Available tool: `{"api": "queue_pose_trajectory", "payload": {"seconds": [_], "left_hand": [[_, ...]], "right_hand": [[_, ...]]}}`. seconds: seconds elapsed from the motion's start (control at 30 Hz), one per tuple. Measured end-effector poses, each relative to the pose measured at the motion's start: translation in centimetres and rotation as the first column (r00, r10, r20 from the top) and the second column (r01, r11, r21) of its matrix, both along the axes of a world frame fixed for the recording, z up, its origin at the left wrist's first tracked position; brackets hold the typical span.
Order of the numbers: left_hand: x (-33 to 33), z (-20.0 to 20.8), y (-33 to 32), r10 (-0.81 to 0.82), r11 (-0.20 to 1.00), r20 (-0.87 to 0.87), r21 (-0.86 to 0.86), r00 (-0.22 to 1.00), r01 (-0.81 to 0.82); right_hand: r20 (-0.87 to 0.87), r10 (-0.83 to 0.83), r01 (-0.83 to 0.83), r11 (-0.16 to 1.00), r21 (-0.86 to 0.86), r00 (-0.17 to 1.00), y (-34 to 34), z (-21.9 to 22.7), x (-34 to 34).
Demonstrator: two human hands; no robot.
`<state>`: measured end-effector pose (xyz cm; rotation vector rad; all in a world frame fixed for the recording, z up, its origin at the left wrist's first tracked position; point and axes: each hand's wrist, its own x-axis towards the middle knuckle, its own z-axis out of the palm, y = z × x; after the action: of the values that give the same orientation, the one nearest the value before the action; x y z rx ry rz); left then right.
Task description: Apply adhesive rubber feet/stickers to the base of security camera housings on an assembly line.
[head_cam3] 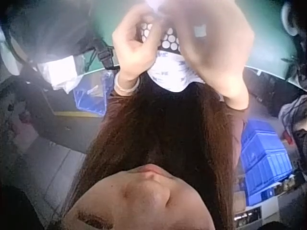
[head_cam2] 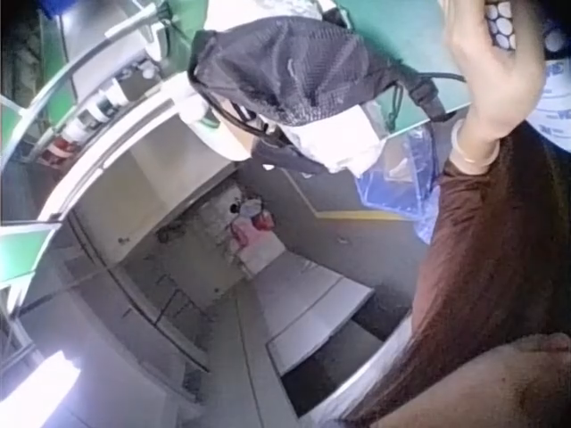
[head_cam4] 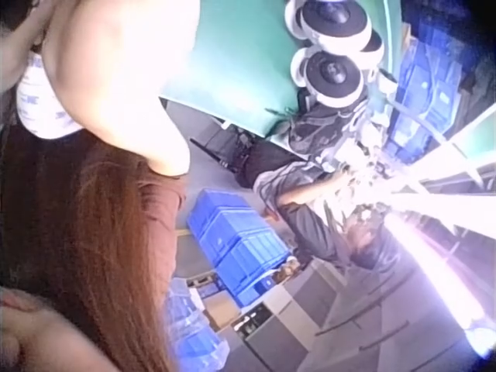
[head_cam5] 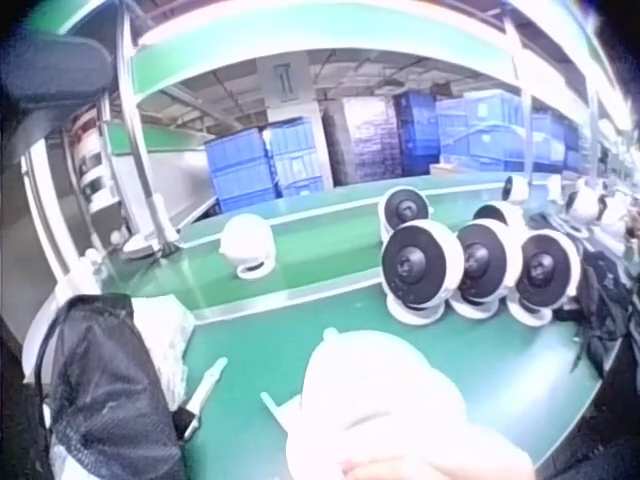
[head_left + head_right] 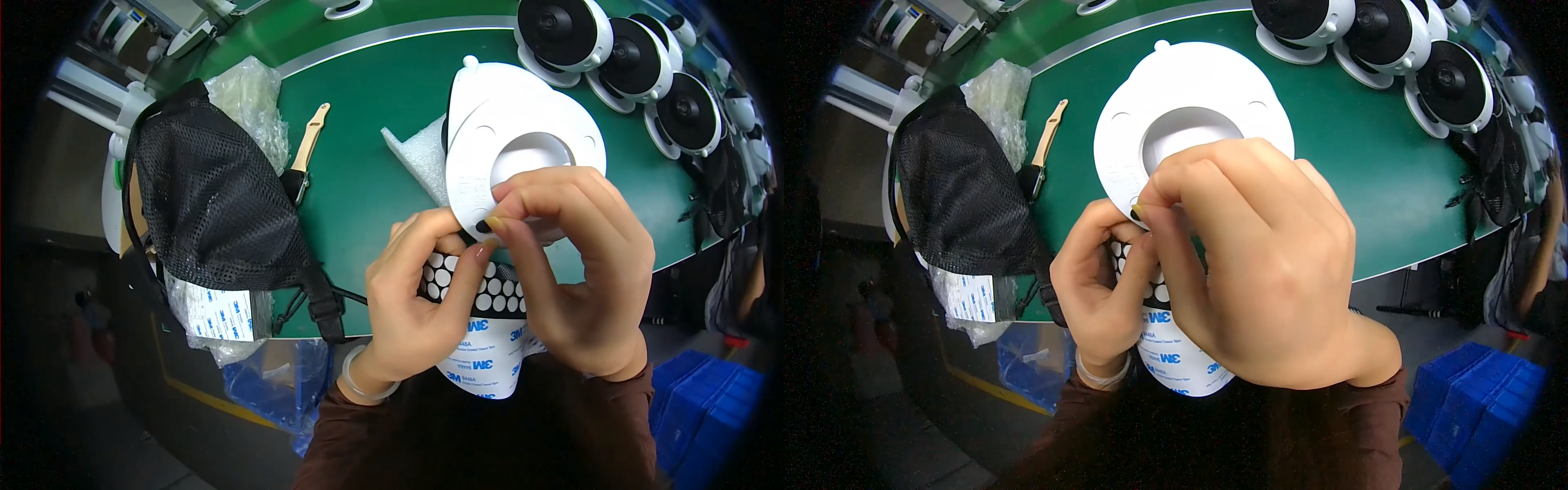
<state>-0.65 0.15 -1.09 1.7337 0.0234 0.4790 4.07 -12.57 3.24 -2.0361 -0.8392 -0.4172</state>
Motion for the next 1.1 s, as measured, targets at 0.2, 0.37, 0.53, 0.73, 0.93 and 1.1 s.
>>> {"api": "queue_pose_trajectory", "payload": {"seconds": [0.2, 0.37, 0.53, 0.73, 0.93, 1.1], "left_hand": [[0.0, -0.5, 0.1, -0.001, 1.000, 0.039, 0.017, 0.999, 0.001], [0.0, -0.5, 0.1, -0.002, 0.999, 0.032, 0.034, 0.999, 0.001], [0.0, -0.5, 0.2, -0.002, 0.998, 0.049, 0.069, 0.999, -0.001], [-0.6, -0.1, 0.7, 0.037, 0.957, 0.123, 0.283, 0.992, -0.070], [-2.5, 1.2, 1.8, -0.075, 0.893, 0.168, 0.449, 0.983, -0.009], [-2.1, 1.6, 1.5, -0.164, 0.925, 0.163, 0.369, 0.973, 0.094]], "right_hand": [[0.090, -0.038, 0.044, 0.997, -0.067, 0.995, 0.3, -0.3, 0.1], [0.069, -0.060, 0.066, 0.994, -0.086, 0.996, 0.5, -0.2, -0.1], [0.175, -0.025, 0.037, 0.997, -0.066, 0.984, 0.5, -0.7, 0.0], [0.297, -0.043, 0.037, 0.999, 0.026, 0.954, -0.9, -1.0, -0.1], [-0.096, 0.134, -0.147, 0.979, -0.140, 0.986, -3.1, -0.3, -2.6], [-0.352, 0.272, -0.277, 0.960, 0.036, 0.896, -3.8, -1.5, -2.7]]}}
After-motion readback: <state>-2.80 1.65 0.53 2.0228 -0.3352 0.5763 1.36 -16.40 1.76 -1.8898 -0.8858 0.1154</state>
